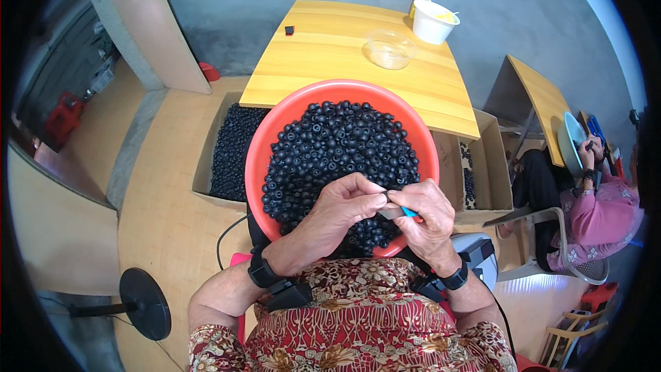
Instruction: Sorting through a bowl of berries and removing stems or debris.
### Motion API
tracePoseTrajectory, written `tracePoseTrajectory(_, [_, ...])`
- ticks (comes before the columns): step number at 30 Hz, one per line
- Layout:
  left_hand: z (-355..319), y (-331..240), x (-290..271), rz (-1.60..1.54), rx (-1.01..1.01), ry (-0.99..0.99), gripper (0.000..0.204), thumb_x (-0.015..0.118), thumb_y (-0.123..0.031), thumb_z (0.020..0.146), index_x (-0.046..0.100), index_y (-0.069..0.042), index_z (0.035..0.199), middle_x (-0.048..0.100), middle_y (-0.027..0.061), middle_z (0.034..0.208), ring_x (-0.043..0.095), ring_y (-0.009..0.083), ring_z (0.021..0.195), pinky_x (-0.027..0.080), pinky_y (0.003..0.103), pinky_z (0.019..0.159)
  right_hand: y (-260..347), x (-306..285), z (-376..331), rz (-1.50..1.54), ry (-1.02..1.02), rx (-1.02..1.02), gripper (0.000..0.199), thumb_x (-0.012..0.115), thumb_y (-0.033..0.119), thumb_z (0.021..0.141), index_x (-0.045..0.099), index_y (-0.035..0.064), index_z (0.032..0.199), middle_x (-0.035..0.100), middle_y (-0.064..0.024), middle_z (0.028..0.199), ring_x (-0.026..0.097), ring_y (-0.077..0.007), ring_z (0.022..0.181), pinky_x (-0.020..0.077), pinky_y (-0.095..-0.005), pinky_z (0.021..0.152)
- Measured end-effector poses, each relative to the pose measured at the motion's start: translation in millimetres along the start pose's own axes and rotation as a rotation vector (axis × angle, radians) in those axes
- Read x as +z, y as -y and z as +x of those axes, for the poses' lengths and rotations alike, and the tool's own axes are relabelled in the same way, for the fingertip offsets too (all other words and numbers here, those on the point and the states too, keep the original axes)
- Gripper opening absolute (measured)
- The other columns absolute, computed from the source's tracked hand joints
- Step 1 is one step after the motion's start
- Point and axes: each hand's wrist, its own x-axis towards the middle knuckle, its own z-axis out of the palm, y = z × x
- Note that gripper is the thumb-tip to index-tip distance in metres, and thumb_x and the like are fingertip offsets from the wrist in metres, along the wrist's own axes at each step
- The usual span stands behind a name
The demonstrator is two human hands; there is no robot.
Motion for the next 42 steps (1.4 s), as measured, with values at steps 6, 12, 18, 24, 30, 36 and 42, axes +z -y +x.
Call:
tracePoseTrajectory(6, [-4, -6, 1, 0.039, 0.02, 0.011, 0.017, 0.066, -0.011, 0.096, 0.065, -0.005, 0.112, 0.065, 0.0013, 0.099, 0.064, 0.0107, 0.093, 0.051, 0.027, 0.087, 1, 2, 0, 0.037, -0.025, 0.038, 0.026, 0.081, -0.002, 0.066, 0.07, 0.0048, 0.088, 0.067, -0.0084, 0.081, 0.063, -0.0242, 0.072, 0.0492, -0.0345, 0.063])
tracePoseTrajectory(12, [-14, -72, 8, 0.268, 0.188, -0.122, 0.031, 0.062, -0.015, 0.099, 0.06, -0.001, 0.127, 0.063, 0.0008, 0.095, 0.064, 0.01, 0.089, 0.052, 0.024, 0.083, 1, -4, 1, 0.014, -0.061, 0.094, 0.02, 0.08, -0.004, 0.071, 0.07, 0.0033, 0.087, 0.068, -0.0093, 0.082, 0.065, -0.0232, 0.074, 0.0512, -0.0333, 0.066])
tracePoseTrajectory(18, [-43, -135, -47, 0.242, 0.542, -0.339, 0.02, 0.066, -0.014, 0.097, 0.063, -0.004, 0.115, 0.069, 0.0042, 0.096, 0.069, 0.0126, 0.087, 0.053, 0.023, 0.078, -4, -2, -1, 0.01, -0.055, 0.126, 0.018, 0.079, -0.004, 0.072, 0.07, 0.0025, 0.087, 0.067, -0.0095, 0.082, 0.064, -0.022, 0.074, 0.0507, -0.032, 0.065])
tracePoseTrajectory(24, [-46, -174, -129, 0.597, 0.606, -0.74, 0.031, 0.066, -0.01, 0.095, 0.06, -0.001, 0.124, 0.067, 0.0091, 0.109, 0.069, 0.0184, 0.095, 0.054, 0.026, 0.086, -5, 3, -2, 0.002, -0.029, 0.123, 0.017, 0.078, -0.005, 0.074, 0.07, 0.0022, 0.086, 0.066, -0.0093, 0.08, 0.063, -0.0216, 0.073, 0.0501, -0.0315, 0.064])
tracePoseTrajectory(30, [-33, -136, -137, 1.239, 0.625, -0.897, 0.031, 0.067, -0.008, 0.09, 0.064, -0.002, 0.12, 0.069, 0.0112, 0.109, 0.068, 0.0245, 0.098, 0.053, 0.037, 0.09, -6, 3, -1, 0.012, 0.027, 0.19, 0.009, 0.073, 0.0, 0.079, 0.068, 0.0001, 0.087, 0.065, -0.0088, 0.084, 0.061, -0.0169, 0.074, 0.0481, -0.0289, 0.066])
tracePoseTrajectory(36, [-10, -88, -100, 1.993, 0.695, -0.319, 0.014, 0.07, -0.01, 0.081, 0.067, -0.006, 0.094, 0.065, 0.0075, 0.087, 0.063, 0.0286, 0.086, 0.048, 0.041, 0.074, -8, -2, 0, 0.043, 0.013, 0.194, 0.015, 0.076, -0.004, 0.075, 0.07, 0.0011, 0.088, 0.068, -0.01, 0.083, 0.065, -0.0225, 0.076, 0.0514, -0.0324, 0.068])
tracePoseTrajectory(42, [-12, -75, -89, 2.31, 0.603, -0.25, 0.012, 0.059, -0.008, 0.08, 0.063, -0.006, 0.092, 0.06, 0.0069, 0.086, 0.06, 0.0247, 0.086, 0.044, 0.038, 0.078, -15, -3, -2, 0.101, 0.01, 0.187, 0.012, 0.076, -0.003, 0.075, 0.07, 0.0, 0.085, 0.068, -0.0104, 0.082, 0.065, -0.0228, 0.074, 0.0515, -0.0323, 0.066])
